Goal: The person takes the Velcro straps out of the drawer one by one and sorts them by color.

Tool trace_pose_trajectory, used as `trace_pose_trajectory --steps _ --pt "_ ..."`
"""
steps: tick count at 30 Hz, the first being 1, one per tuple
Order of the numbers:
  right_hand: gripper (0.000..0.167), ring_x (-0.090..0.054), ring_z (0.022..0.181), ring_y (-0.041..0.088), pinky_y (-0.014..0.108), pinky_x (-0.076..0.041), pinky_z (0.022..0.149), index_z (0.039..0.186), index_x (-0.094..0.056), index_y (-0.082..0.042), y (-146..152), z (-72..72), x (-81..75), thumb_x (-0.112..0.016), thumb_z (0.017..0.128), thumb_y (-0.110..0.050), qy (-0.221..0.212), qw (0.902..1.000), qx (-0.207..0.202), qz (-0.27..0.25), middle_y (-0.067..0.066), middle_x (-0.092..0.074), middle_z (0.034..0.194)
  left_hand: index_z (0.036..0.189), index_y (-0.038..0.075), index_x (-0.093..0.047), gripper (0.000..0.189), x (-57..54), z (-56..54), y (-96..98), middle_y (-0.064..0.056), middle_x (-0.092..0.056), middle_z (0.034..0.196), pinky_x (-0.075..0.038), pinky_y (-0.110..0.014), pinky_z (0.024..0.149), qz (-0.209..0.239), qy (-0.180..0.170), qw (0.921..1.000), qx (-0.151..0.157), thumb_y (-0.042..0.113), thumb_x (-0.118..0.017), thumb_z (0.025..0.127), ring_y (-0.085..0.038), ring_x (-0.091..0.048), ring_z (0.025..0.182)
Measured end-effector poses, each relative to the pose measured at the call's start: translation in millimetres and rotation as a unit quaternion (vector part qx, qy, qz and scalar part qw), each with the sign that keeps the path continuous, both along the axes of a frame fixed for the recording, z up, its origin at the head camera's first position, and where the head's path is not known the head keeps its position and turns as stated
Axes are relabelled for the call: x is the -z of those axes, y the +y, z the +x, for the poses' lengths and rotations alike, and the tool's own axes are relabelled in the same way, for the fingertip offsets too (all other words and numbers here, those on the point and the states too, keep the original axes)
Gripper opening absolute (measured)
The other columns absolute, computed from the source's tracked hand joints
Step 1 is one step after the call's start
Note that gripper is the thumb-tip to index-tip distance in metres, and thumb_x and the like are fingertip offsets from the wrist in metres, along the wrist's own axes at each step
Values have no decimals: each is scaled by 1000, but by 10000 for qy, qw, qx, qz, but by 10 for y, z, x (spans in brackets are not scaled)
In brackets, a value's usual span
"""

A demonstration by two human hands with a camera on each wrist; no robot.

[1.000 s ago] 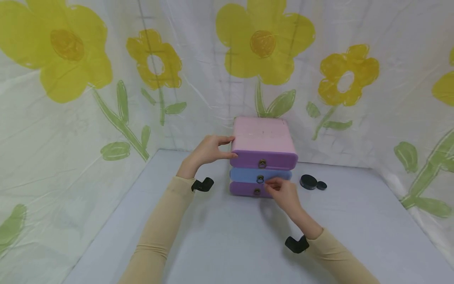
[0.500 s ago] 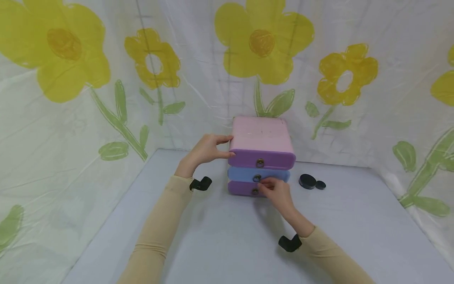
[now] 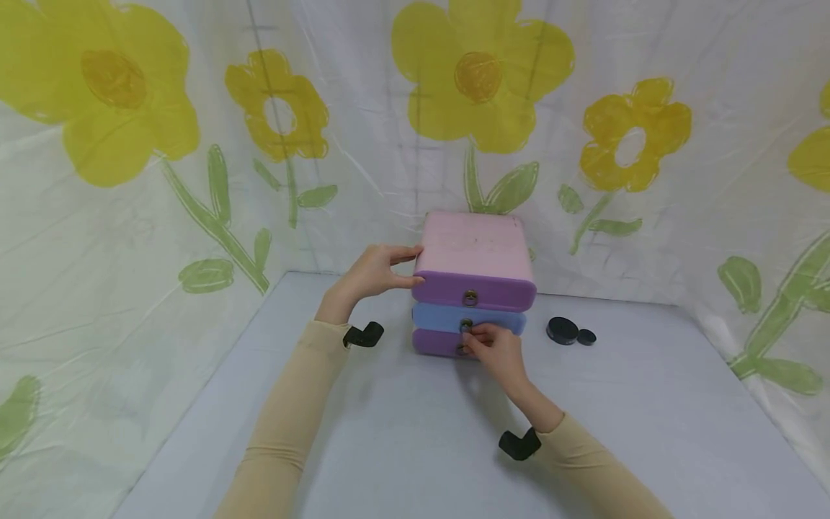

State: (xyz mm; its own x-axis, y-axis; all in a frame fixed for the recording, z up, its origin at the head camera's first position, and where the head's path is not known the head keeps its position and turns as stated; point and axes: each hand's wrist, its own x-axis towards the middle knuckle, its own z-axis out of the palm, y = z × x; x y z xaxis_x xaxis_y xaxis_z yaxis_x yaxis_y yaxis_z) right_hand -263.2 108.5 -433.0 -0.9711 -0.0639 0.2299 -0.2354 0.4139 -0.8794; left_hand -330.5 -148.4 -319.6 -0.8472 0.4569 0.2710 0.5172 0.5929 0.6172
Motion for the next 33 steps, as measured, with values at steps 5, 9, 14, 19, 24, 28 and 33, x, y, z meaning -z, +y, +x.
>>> trace_pose_trajectory --steps 5,9,14,19,24,28,33 --pt "17 -71 71 24 40 -59 66 94 -70 2 -16 8 -5 -68 88 -13 -13 9999 -13 -158 15 -72 82 138 17 -51 69 20 1 14 -3 -54 137 -45 -33 102 242 -187 9995 66 38 -77 78 -16 -54 125" --pt "16 -71 71 25 42 -58 67 93 -70 2 -20 16 -1 -68 87 -13 -21 9997 -27 -228 16 -72 82 138 18 -50 70 21 -2 14 -2 -54 138 -46 -32 101 232 -241 9994 42 39 -77 77 -16 -54 125" --pt "14 -71 71 24 39 -59 66 92 -70 2 -6 15 13 -68 88 -11 20 9996 -91 -268 16 -72 82 139 17 -50 71 11 -9 14 -2 -53 139 -45 -32 102 225 -335 9992 50 40 -77 78 -16 -53 126" --pt "15 -71 72 23 35 -59 66 94 -70 3 4 9 3 -67 89 -11 -19 9992 -185 -345 17 -71 84 139 16 -49 71 -17 5 20 -3 -52 140 -44 -33 103 222 -410 9989 68 39 -77 78 -17 -52 127" --pt "16 -71 72 22 34 -59 67 94 -69 4 3 -4 0 -67 88 -11 -195 9986 -247 -427 18 -71 85 140 16 -48 71 -39 12 15 -2 -51 141 -44 -33 103 116 -461 9989 17 38 -76 79 -17 -51 127" --pt "16 -71 72 21 31 -59 66 94 -69 4 7 -5 0 -67 88 -10 -250 9985 -245 -424 17 -71 84 140 16 -48 71 -47 9 13 -2 -51 141 -44 -34 103 143 -551 9984 22 39 -77 79 -16 -51 127" --pt "16 -71 72 21 28 -58 65 95 -69 5 14 1 -1 -66 89 -10 -336 9978 -281 -489 18 -71 84 140 15 -49 71 -80 25 16 -1 -50 142 -45 -32 102 192 -649 9977 71 37 -77 78 -15 -51 127"
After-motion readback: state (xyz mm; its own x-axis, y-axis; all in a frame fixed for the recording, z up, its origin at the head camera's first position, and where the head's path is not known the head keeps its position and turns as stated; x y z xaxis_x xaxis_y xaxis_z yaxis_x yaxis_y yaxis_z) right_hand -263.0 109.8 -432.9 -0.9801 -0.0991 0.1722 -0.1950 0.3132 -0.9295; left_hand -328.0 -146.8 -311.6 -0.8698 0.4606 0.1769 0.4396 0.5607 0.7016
